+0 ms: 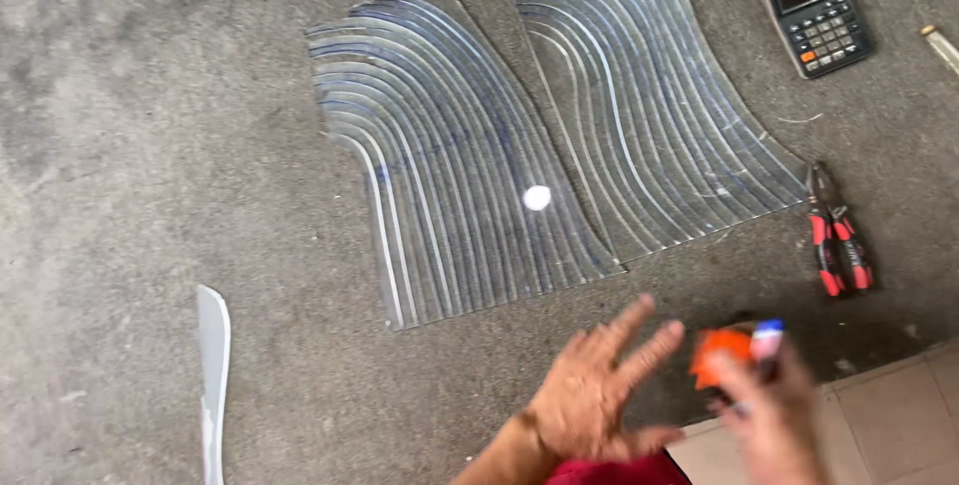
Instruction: Measuring and marking decorative textured glass sheets on a workbench using templates and measuring tools.
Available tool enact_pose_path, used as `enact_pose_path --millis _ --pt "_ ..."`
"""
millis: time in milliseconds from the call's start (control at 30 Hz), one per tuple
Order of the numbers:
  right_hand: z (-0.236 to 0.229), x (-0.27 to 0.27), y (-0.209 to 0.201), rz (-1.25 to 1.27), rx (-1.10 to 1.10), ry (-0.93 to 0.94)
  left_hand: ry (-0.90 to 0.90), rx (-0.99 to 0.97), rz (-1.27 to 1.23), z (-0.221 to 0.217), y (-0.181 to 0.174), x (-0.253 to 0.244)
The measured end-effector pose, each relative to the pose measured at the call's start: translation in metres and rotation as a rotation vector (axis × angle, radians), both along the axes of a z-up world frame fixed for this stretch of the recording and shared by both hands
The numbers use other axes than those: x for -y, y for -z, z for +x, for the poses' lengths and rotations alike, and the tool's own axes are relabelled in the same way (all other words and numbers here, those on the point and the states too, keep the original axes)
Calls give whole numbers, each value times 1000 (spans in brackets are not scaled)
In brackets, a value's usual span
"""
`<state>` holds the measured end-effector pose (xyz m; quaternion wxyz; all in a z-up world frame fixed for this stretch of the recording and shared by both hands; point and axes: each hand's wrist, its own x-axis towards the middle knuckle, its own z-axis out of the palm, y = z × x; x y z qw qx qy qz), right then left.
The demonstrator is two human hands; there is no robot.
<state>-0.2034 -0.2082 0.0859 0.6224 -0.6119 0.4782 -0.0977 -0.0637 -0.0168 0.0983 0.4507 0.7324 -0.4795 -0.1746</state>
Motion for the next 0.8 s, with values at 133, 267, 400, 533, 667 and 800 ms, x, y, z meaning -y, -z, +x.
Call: enact_pose_path --millis 133,267,400,533,667,800 --pt "12 -106 17 11 -21 -264 -94 -553 112 -16 -27 -67" --pt "40 -162 -4 305 -42 -293 -184 -844 -45 -5 -34 -144" --pt "58 -202 -4 330 147 -610 -201 -875 5 5 -46 -200" --pt "76 -222 -18 359 367 -704 -162 -1498 -142 13 -44 -226" --pt "80 -232 -33 125 296 -898 -83 -1651 -232 10 -5 -259" --pt "78 -248 -33 -65 294 -879 -44 -1561 -246 20 -7 -264"
